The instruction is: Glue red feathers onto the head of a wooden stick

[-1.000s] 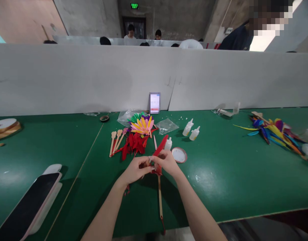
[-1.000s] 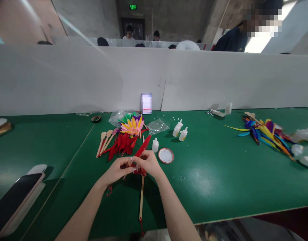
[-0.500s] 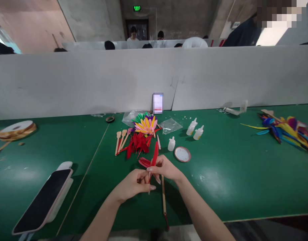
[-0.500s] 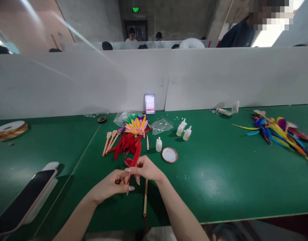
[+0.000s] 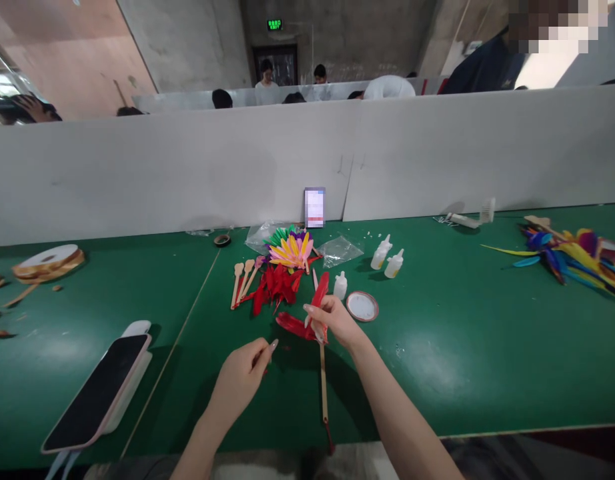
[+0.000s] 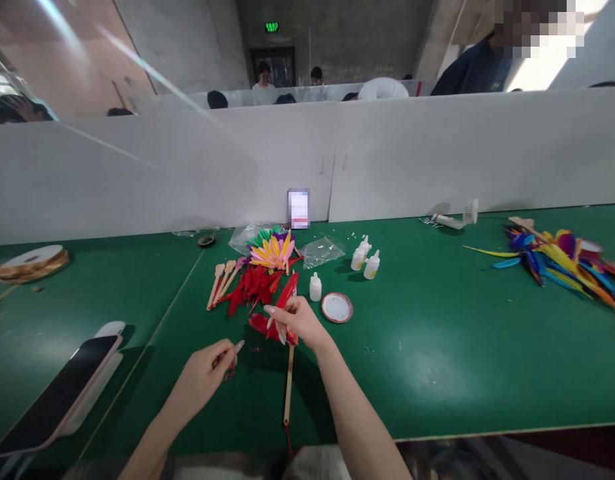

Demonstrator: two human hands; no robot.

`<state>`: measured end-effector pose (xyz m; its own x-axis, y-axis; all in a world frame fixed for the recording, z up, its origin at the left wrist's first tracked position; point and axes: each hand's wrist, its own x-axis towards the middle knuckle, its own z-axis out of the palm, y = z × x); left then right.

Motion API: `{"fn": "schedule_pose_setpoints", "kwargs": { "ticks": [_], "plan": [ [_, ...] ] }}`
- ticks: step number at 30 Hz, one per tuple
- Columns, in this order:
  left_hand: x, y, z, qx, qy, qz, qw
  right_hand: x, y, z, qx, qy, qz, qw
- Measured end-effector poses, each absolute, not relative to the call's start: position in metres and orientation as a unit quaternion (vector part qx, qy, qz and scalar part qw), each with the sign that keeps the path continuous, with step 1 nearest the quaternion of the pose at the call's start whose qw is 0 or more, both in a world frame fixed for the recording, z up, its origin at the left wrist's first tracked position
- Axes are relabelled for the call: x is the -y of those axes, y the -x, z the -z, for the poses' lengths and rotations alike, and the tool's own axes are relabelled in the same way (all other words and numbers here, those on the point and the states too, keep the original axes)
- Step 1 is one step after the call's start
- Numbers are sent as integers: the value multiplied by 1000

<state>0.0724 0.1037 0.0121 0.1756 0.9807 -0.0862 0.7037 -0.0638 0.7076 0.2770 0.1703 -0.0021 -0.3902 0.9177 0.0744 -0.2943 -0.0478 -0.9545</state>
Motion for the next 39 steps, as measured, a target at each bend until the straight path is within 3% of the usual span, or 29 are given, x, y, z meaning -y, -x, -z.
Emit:
{"fn": "schedule_pose_setpoints", "kwargs": {
  "ticks": [6,29,35,39],
  "plan": [
    [-101,-68,-3,-664,-708,-156,182,-176,-284,1,506,316,-632,496],
    [-97,-55,10,-651,-719,-180,163,-176,-292,3,525,300,-640,475],
    [-93,-65,16,-612,-753,-234,55,-176,-292,3,524,289,-645,476],
    [-92,-82,24,-540,-815,-204,46,-176,-292,4,520,292,-643,481]
  ]
}}
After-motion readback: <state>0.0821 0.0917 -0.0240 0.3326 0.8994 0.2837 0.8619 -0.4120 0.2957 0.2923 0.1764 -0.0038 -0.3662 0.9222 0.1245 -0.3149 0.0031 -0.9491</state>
